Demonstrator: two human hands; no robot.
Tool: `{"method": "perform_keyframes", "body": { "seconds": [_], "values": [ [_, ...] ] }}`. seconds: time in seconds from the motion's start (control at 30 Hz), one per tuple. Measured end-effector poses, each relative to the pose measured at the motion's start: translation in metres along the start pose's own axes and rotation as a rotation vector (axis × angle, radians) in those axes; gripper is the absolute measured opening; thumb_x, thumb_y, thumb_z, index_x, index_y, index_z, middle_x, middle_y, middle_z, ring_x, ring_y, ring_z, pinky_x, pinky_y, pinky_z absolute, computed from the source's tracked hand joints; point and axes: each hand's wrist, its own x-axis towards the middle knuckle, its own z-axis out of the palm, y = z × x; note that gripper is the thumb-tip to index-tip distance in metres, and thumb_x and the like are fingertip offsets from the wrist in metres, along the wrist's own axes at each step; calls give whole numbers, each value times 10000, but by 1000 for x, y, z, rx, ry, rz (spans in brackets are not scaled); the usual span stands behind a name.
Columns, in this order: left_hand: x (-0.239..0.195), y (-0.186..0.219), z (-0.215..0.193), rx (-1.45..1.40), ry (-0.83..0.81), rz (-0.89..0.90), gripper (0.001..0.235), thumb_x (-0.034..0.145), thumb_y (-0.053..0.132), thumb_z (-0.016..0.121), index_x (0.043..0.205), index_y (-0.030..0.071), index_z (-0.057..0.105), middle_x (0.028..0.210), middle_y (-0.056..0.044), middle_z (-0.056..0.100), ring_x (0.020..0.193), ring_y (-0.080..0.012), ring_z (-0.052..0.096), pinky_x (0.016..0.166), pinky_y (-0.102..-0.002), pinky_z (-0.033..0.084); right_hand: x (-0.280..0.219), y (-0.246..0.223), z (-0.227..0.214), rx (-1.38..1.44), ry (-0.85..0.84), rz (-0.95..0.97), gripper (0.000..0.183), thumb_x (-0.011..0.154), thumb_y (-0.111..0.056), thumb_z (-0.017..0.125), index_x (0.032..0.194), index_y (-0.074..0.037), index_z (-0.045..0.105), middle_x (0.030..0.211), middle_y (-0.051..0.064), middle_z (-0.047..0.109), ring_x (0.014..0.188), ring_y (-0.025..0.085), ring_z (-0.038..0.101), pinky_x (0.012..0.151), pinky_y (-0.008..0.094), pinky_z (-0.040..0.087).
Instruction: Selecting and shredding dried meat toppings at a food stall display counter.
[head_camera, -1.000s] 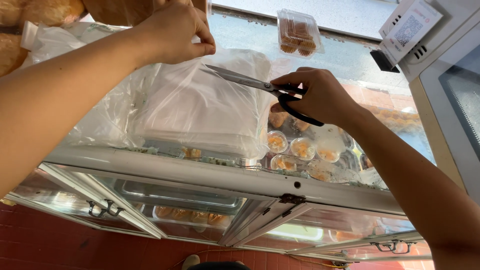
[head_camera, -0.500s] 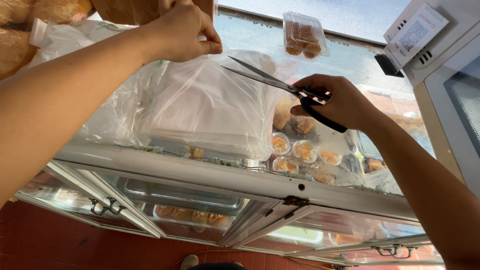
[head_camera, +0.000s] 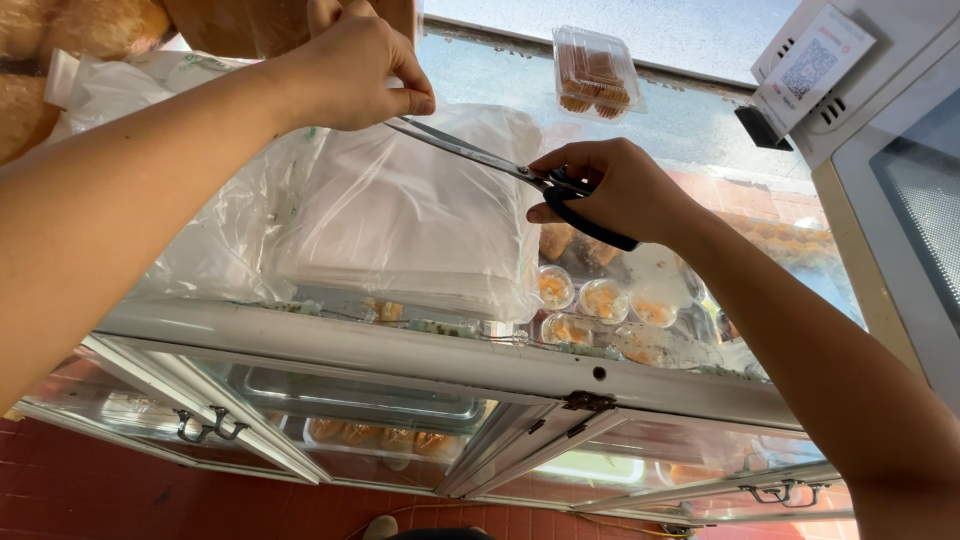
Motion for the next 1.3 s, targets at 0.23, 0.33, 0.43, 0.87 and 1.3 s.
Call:
{"method": "perform_keyframes", "body": {
  "seconds": [0.23,0.33,0.43,0.87,1.3],
  "values": [
    [-2,2,0,6,24,35,195,905,427,767,958,254,839,978,58,761,1196,-240,441,1007,-466,175,0,-4,0,-103,43,-33,453,779,-359,864,1182,-180,761,820,-14,735,710,102,627,647,310,492],
    [-4,6,-2,31,-3,7,163,892,417,779,915,271,849,925,69,768,1116,-191,451,974,-420,203,3,3,1,-104,69,-119,449,774,-363,865,1178,-192,768,875,-23,751,757,93,656,665,306,515],
    [-5,7,-1,46,-23,-14,151,890,411,787,909,276,854,849,35,754,1100,-170,442,970,-399,218,2,2,1,-92,76,-130,456,771,-370,862,1177,-185,762,874,-29,753,736,87,658,654,306,525],
    [-6,4,4,-5,17,7,165,886,399,793,928,249,846,914,70,759,1066,-187,411,954,-403,218,7,8,10,-45,85,-167,431,791,-292,857,1192,-163,766,873,1,778,723,94,670,654,301,539],
    [-20,2,-11,-174,147,-74,213,970,402,746,1010,203,806,894,42,737,941,-106,600,1107,-454,166,-7,10,4,-217,149,-99,512,782,-420,874,1213,-170,755,930,81,728,775,197,645,657,344,508]
  ]
}}
